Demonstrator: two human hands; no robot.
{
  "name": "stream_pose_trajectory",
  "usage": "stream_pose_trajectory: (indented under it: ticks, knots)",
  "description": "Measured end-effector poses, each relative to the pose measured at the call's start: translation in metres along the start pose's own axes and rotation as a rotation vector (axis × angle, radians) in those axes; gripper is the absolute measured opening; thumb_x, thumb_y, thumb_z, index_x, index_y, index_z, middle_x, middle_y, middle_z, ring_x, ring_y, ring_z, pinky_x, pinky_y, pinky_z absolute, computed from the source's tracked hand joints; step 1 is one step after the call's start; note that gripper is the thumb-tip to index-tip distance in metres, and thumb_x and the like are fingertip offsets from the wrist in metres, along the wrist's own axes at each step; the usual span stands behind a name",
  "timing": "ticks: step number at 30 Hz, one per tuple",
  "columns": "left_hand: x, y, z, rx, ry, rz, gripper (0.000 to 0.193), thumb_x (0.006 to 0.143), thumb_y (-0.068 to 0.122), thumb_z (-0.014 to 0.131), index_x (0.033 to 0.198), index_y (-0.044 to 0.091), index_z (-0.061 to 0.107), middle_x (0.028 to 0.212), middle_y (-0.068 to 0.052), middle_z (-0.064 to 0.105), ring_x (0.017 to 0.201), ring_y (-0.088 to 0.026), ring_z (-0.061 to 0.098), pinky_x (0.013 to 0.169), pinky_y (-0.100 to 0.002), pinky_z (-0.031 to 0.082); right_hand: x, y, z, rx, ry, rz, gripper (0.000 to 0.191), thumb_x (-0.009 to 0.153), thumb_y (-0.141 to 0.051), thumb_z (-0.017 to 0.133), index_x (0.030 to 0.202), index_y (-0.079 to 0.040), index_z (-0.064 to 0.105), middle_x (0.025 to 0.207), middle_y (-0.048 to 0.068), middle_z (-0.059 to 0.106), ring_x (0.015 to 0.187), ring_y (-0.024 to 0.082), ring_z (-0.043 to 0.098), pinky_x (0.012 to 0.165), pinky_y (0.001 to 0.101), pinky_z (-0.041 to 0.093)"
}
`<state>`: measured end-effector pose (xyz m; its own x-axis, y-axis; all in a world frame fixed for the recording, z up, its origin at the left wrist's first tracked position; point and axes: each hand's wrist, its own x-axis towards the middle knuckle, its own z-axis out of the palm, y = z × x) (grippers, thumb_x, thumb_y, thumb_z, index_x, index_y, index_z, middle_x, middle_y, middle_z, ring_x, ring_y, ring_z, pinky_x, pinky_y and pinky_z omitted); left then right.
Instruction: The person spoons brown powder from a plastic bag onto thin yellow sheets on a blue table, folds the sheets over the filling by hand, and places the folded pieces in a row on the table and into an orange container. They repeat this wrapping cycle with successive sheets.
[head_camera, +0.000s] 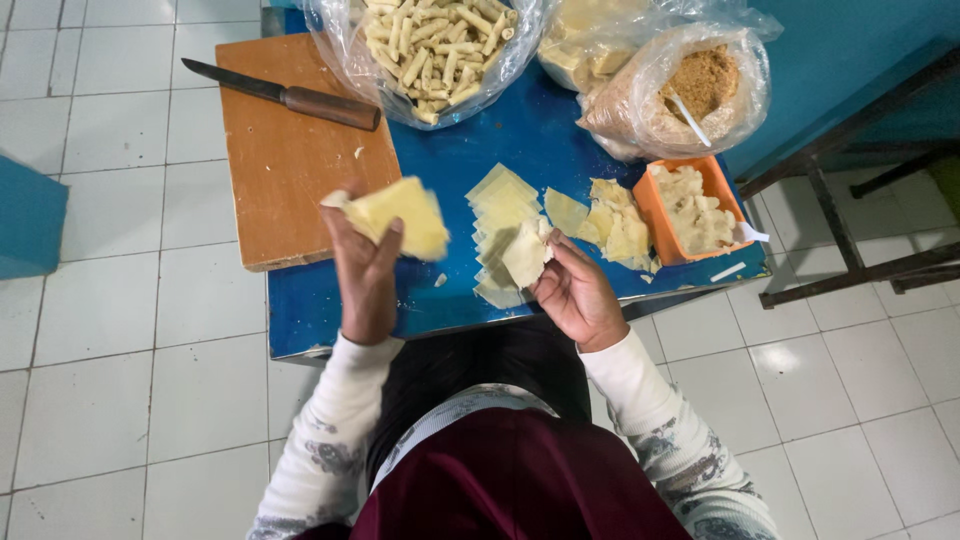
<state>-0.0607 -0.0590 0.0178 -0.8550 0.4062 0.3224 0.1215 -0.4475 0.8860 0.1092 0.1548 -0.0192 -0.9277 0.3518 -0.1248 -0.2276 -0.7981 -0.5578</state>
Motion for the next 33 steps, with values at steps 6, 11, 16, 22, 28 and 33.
stream_pose_trajectory:
  ticks: [6,11,16,22,28,33]
  knots:
    - [0.034,-0.002,-0.026,0.929,0.131,0.29,0.085,0.091,-0.005,0.072,0.159,-0.002,0.021,0.16,-0.03,0.038,0.141,-0.043,0.046,0.116,-0.05,0.039,0.001,0.003,0.017,0.011,-0.074,-0.032,0.027,0.109,-0.01,0.054,0.136,-0.004,0.057,0.13,0.011,0.065,0.118,0.022,0.065,0.102,0.037,0.052]
    - [0.023,0.014,-0.014,1.148,0.201,0.448,0.08,0.088,-0.003,0.076,0.153,-0.007,0.029,0.151,-0.032,0.036,0.136,-0.048,0.039,0.113,-0.057,0.034,0.001,0.009,0.021,-0.051,-0.031,-0.063,0.014,0.106,-0.009,0.056,0.119,-0.006,0.059,0.119,0.008,0.069,0.11,0.019,0.067,0.099,0.0343,0.053]
    - [-0.034,0.018,0.042,0.156,-0.133,0.111,0.018,0.097,0.014,0.068,0.11,0.003,0.063,0.11,-0.013,0.056,0.094,-0.018,0.054,0.075,-0.032,0.047,-0.001,0.022,0.031,-0.204,-0.071,-0.133,0.005,0.11,-0.008,0.061,0.114,-0.005,0.062,0.104,0.002,0.065,0.099,0.011,0.063,0.091,0.0285,0.05]
    - [-0.047,0.015,0.067,0.398,-0.103,0.042,0.02,0.089,0.0,0.075,0.102,-0.001,0.061,0.096,-0.009,0.064,0.075,-0.015,0.065,0.06,-0.027,0.052,-0.011,0.031,0.044,-0.401,-0.046,-0.148,0.011,0.105,-0.012,0.063,0.11,-0.002,0.064,0.104,0.003,0.067,0.097,0.01,0.062,0.09,0.0265,0.049]
    - [-0.052,0.011,0.065,0.53,-0.098,0.143,0.02,0.088,-0.005,0.072,0.103,-0.003,0.06,0.096,-0.013,0.064,0.074,-0.02,0.069,0.062,-0.03,0.053,-0.015,0.032,0.049,-0.686,-0.073,-0.268,0.024,0.101,-0.01,0.072,0.122,-0.002,0.063,0.097,-0.003,0.056,0.091,0.005,0.054,0.083,0.0228,0.043]
    - [-0.053,0.007,0.06,0.494,-0.107,0.149,0.011,0.092,-0.005,0.068,0.099,-0.003,0.06,0.094,-0.013,0.065,0.075,-0.019,0.07,0.066,-0.029,0.056,-0.015,0.033,0.053,-0.849,0.05,-0.294,0.015,0.104,-0.013,0.065,0.111,0.0,0.067,0.097,0.002,0.065,0.09,0.007,0.06,0.083,0.0249,0.049]
